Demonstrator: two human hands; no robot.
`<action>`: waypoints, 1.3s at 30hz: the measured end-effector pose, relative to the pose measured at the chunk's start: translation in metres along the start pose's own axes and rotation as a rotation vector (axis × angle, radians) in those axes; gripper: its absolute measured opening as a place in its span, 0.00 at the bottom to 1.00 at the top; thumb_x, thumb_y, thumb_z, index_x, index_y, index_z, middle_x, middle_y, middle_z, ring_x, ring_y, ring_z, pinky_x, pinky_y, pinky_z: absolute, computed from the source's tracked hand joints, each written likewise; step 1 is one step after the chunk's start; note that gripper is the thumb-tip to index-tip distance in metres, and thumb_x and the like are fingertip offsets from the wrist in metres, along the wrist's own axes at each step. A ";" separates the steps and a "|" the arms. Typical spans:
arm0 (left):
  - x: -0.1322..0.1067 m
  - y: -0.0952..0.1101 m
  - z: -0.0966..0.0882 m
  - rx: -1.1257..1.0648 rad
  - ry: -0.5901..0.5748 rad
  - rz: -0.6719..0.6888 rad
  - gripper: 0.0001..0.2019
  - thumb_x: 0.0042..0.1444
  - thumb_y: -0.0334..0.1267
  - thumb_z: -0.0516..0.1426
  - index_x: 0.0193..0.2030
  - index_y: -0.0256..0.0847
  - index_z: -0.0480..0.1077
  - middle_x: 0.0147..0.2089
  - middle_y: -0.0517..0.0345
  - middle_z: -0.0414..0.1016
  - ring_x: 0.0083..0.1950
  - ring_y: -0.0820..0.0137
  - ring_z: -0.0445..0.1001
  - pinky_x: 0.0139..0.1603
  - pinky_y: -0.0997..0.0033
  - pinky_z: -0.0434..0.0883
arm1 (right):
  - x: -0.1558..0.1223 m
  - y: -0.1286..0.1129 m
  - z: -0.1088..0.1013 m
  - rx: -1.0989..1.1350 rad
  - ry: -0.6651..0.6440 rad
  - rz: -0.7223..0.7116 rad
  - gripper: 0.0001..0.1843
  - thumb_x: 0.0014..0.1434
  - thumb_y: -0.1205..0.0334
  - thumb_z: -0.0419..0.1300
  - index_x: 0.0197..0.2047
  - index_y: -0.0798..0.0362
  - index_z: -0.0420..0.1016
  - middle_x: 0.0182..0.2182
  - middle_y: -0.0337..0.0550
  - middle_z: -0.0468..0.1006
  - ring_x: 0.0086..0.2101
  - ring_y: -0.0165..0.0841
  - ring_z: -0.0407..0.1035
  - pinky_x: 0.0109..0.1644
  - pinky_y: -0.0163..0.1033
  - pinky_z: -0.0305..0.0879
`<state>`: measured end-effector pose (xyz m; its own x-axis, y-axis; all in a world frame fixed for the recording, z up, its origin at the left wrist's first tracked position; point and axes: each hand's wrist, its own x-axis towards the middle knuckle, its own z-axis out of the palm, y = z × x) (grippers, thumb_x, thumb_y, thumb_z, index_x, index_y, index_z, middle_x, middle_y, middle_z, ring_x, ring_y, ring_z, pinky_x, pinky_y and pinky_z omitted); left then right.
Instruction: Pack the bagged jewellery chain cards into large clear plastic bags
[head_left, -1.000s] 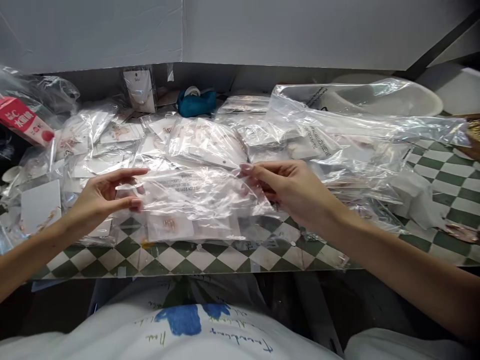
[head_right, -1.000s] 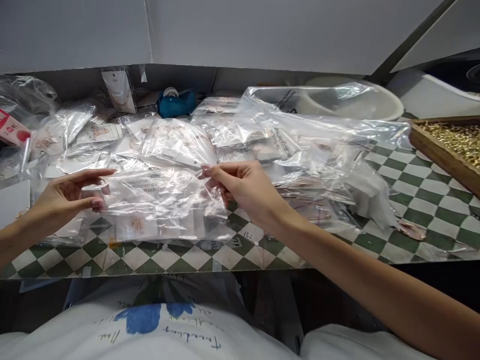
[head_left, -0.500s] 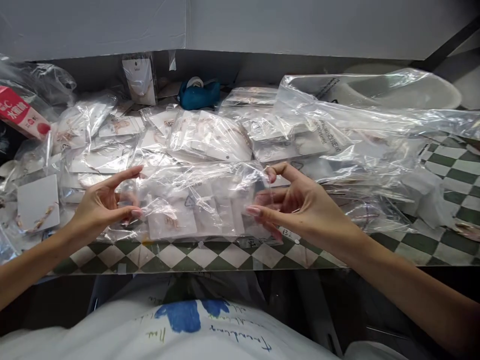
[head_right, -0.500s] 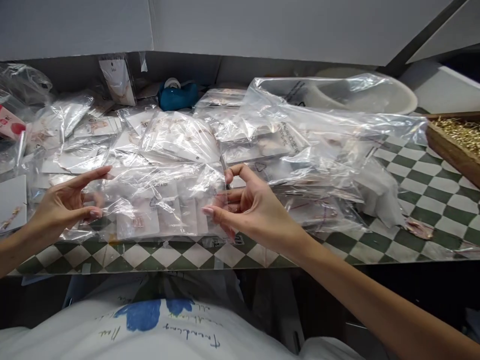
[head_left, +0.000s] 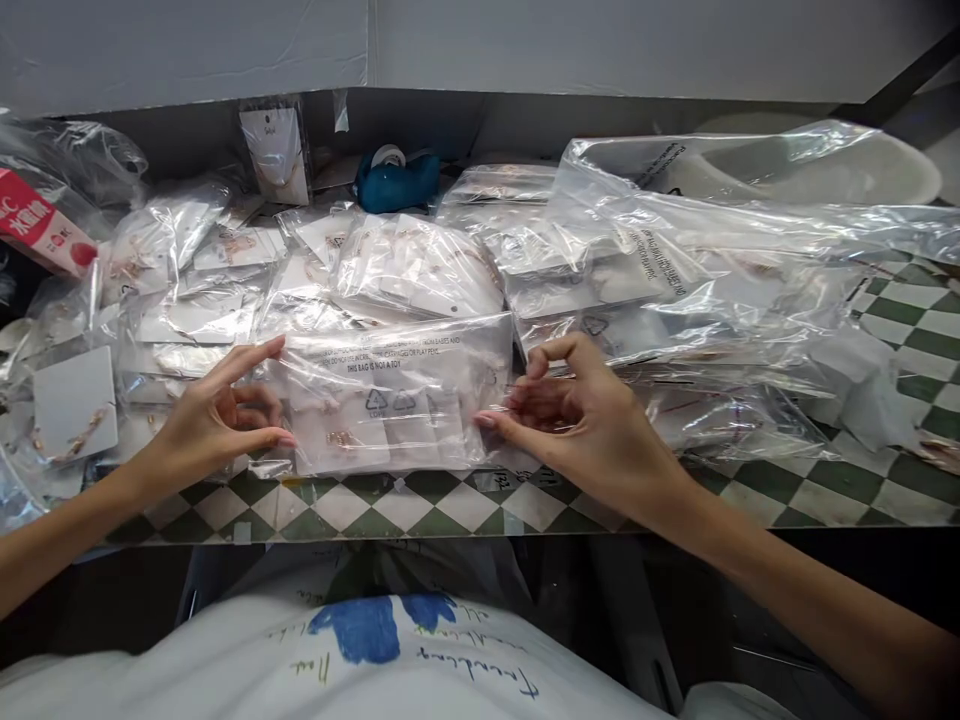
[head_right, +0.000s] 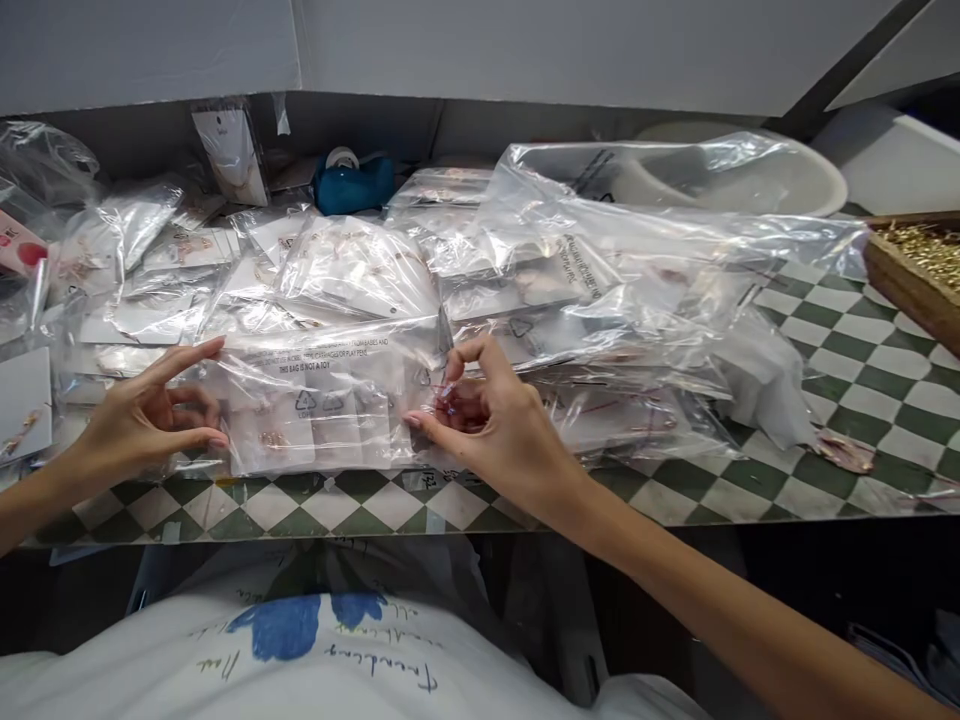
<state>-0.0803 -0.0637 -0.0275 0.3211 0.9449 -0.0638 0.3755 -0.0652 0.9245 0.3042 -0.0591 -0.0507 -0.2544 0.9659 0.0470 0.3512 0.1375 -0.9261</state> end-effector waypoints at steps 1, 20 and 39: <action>-0.003 0.003 -0.003 0.077 0.015 -0.004 0.46 0.51 0.43 0.75 0.75 0.61 0.63 0.69 0.49 0.64 0.40 0.69 0.79 0.41 0.55 0.89 | -0.004 -0.001 -0.005 -0.160 0.034 -0.034 0.27 0.60 0.42 0.70 0.42 0.45 0.58 0.24 0.34 0.73 0.22 0.33 0.70 0.22 0.37 0.67; 0.029 0.002 0.070 0.997 -0.085 0.365 0.43 0.73 0.60 0.44 0.80 0.24 0.47 0.82 0.33 0.47 0.84 0.52 0.44 0.83 0.44 0.47 | 0.034 -0.017 0.072 -0.906 -0.341 -0.620 0.43 0.76 0.45 0.43 0.79 0.73 0.45 0.77 0.66 0.46 0.77 0.56 0.41 0.78 0.67 0.43; 0.004 0.015 0.064 1.063 -0.207 0.454 0.46 0.67 0.69 0.50 0.83 0.49 0.41 0.84 0.40 0.39 0.83 0.41 0.41 0.78 0.26 0.48 | 0.053 -0.028 0.011 -0.624 -0.223 -0.355 0.28 0.69 0.45 0.61 0.63 0.55 0.70 0.57 0.58 0.78 0.55 0.52 0.74 0.60 0.63 0.71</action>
<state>-0.0176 -0.0812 -0.0380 0.7106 0.7024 0.0409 0.6959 -0.7103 0.1060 0.2711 -0.0141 -0.0259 -0.6009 0.7822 0.1644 0.6428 0.5952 -0.4823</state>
